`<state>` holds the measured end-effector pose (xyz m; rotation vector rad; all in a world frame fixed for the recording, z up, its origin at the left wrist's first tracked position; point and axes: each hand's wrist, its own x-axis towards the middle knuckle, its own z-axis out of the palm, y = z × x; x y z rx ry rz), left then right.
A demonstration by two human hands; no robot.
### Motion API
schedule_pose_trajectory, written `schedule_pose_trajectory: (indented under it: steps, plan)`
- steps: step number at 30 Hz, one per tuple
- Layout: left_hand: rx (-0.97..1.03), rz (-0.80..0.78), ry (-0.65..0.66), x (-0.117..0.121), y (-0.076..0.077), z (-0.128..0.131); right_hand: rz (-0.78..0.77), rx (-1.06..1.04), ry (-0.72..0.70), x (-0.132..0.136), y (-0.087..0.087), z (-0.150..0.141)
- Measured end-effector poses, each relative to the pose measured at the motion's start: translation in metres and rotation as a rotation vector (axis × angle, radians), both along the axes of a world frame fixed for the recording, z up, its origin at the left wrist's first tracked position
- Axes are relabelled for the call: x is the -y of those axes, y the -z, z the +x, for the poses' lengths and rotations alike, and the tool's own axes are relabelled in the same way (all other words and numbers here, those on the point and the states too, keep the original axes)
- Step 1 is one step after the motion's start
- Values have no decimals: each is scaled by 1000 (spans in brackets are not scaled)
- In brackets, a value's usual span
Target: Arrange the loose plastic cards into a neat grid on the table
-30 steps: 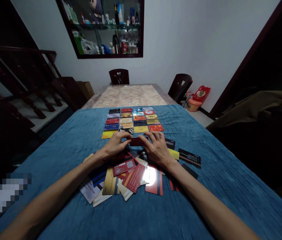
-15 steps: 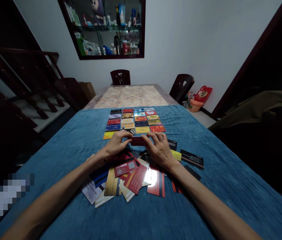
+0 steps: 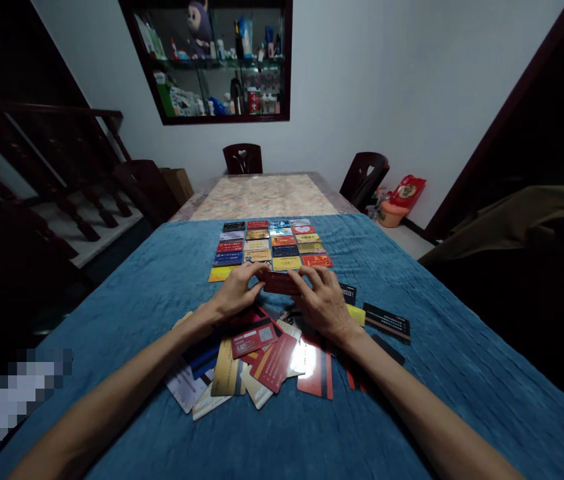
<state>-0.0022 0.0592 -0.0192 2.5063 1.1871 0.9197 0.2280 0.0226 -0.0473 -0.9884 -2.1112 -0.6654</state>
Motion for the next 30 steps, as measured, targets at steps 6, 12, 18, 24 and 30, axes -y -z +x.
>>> schedule_pose_trajectory:
  steps: [6, 12, 18, 24, 30]
  plan:
    - [-132, 84, 80, 4, -5, -2, -84, -37, -38, -3, -2, 1]
    - [-179, 117, 161, 3, -14, -13, -146, -31, -114, -12, -10, 2]
    - [-207, 99, 149, -2, -22, -24, -227, -7, -193, -26, -17, -1]
    - [-245, 85, 112, -6, -27, -37, -365, 8, -281, -42, -22, -9]
    - [-239, 72, 85, -20, -29, -56, -454, 35, -317, -65, -26, -25]
